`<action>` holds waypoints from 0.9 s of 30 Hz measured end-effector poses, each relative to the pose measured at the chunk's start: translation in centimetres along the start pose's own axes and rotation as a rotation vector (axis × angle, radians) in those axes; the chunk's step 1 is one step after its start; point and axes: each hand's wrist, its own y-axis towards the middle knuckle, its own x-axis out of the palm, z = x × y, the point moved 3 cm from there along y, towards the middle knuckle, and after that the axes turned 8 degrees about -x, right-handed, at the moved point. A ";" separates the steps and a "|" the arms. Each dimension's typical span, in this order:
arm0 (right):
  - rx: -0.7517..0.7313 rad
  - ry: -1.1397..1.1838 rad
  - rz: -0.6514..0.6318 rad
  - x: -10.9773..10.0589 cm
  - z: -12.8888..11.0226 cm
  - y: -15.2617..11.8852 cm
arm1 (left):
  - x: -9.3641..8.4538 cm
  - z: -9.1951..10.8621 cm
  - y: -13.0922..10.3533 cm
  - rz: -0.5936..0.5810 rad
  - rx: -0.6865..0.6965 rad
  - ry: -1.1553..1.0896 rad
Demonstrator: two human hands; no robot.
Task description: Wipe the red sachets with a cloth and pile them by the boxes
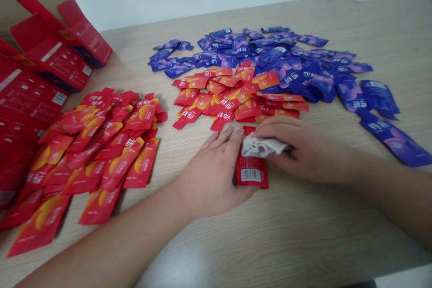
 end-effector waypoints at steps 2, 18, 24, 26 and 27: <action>-0.055 0.152 -0.133 -0.1 -1.5 0.1 | 0.1 -0.1 0.0 -0.019 -0.007 0.006; 0.050 -0.270 0.022 0.2 3.2 0.5 | -0.4 0.3 0.1 -0.012 -0.025 -0.017; -0.065 0.097 -0.176 -0.4 -1.0 0.1 | 0.4 -0.4 0.0 0.045 0.043 -0.055; -0.042 0.157 -0.284 0.1 -2.0 0.1 | 0.7 -0.7 -0.1 0.057 0.053 -0.059; -0.034 0.169 -0.311 0.3 -2.2 0.1 | 0.8 -0.8 -0.1 0.061 0.057 -0.056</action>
